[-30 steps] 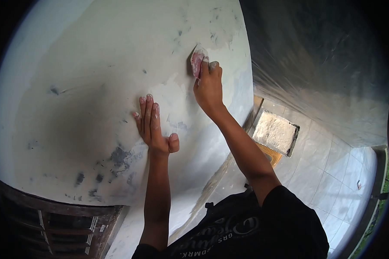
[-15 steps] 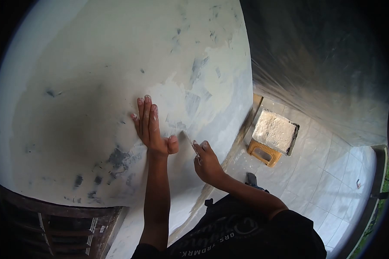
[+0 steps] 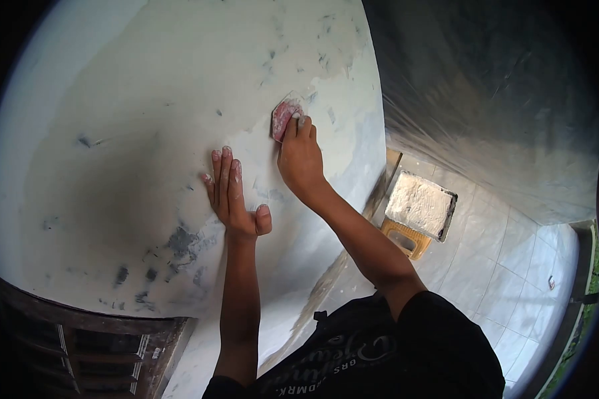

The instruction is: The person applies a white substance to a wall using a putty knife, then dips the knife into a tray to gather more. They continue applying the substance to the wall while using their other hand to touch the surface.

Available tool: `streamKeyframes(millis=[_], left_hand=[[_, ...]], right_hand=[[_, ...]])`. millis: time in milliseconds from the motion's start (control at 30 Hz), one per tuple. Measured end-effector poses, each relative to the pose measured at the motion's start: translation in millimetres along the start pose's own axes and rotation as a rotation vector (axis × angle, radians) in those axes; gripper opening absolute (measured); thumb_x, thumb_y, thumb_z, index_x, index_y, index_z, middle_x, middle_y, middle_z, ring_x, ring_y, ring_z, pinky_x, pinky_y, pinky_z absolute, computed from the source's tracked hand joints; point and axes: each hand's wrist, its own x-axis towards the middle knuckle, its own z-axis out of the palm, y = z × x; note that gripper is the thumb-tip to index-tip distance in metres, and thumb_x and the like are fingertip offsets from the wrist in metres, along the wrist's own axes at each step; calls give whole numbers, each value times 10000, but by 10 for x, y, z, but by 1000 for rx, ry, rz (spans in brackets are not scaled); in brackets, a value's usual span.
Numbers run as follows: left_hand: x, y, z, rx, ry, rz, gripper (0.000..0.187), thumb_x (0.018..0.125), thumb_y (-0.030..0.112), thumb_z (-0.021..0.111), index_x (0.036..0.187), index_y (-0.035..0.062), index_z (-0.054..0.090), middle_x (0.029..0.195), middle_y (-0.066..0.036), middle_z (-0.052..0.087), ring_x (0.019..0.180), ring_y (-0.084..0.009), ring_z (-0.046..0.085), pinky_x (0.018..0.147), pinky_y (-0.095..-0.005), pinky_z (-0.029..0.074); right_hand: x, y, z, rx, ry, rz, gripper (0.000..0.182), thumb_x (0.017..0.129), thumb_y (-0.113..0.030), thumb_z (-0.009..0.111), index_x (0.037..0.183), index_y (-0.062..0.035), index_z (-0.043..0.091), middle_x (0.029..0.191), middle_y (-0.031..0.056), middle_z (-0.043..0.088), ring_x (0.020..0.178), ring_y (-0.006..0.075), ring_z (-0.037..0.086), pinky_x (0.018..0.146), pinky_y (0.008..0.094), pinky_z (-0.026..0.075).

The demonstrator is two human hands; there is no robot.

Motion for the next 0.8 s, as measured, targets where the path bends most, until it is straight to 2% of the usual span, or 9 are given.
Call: streamKeyframes(millis=[67, 167, 200, 233, 300, 433, 700, 800], left_hand=[[-6, -4, 7, -3, 5, -6, 665, 915, 403, 314, 1364, -83, 378, 1361, -302, 453, 1307, -477, 383, 1125, -551, 110], [11, 1, 1, -6, -6, 5, 666, 915, 401, 314, 1368, -83, 373, 1359, -302, 455, 1309, -478, 381, 1127, -549, 105], [1, 1, 2, -11, -10, 10, 666, 915, 401, 314, 1368, -83, 373, 1359, -302, 455, 1309, -478, 381, 1127, -549, 105], [-7, -2, 9, -6, 0, 14, 665, 914, 397, 312, 1369, -83, 371, 1358, -301, 456, 1308, -478, 381, 1128, -548, 103], [-6, -9, 9, 2, 10, 12, 663, 913, 393, 311, 1371, -83, 370, 1357, -300, 458, 1308, -479, 380, 1129, -548, 102], [-2, -8, 23, -4, 23, 19, 655, 919, 395, 302, 1364, -79, 381, 1358, -296, 459, 1309, -472, 385, 1132, -546, 94], [28, 4, 15, 9, 10, 30, 637, 928, 389, 307, 1357, -73, 392, 1363, -287, 460, 1318, -444, 388, 1135, -540, 88], [52, 15, 6, 33, -22, 7, 634, 926, 385, 320, 1359, -72, 390, 1371, -279, 457, 1323, -441, 383, 1133, -544, 83]], right_hand=[[-364, -50, 49, -12, -103, -11, 488, 773, 33, 533, 1216, 198, 415, 1230, 357, 414, 1040, 411, 503, 884, 379, 496], [-1139, -43, 42, -46, -242, -124, 507, 770, 15, 529, 1229, 194, 411, 1196, 361, 443, 983, 409, 515, 856, 403, 499], [-1361, -65, -46, 52, -270, -78, 490, 769, 15, 525, 1220, 177, 423, 1161, 334, 460, 974, 397, 517, 846, 407, 496], [-1575, -25, -84, 170, -330, -37, 538, 790, 14, 526, 1279, 167, 362, 1123, 338, 444, 981, 434, 494, 879, 455, 458], [-1760, 19, -228, 226, -369, 37, 533, 785, 25, 526, 1281, 149, 376, 1109, 325, 450, 973, 435, 495, 869, 455, 458], [-1579, 152, -403, 404, -440, 237, 459, 790, 46, 515, 1230, 144, 429, 1047, 296, 464, 952, 424, 507, 835, 458, 462], [-1279, 274, -522, 368, -270, 151, 432, 807, 62, 486, 1231, 142, 464, 984, 283, 482, 901, 406, 507, 814, 437, 442], [-1151, 313, -588, 463, -228, 183, 384, 801, 69, 502, 1177, 149, 501, 958, 269, 499, 899, 393, 514, 795, 430, 442]])
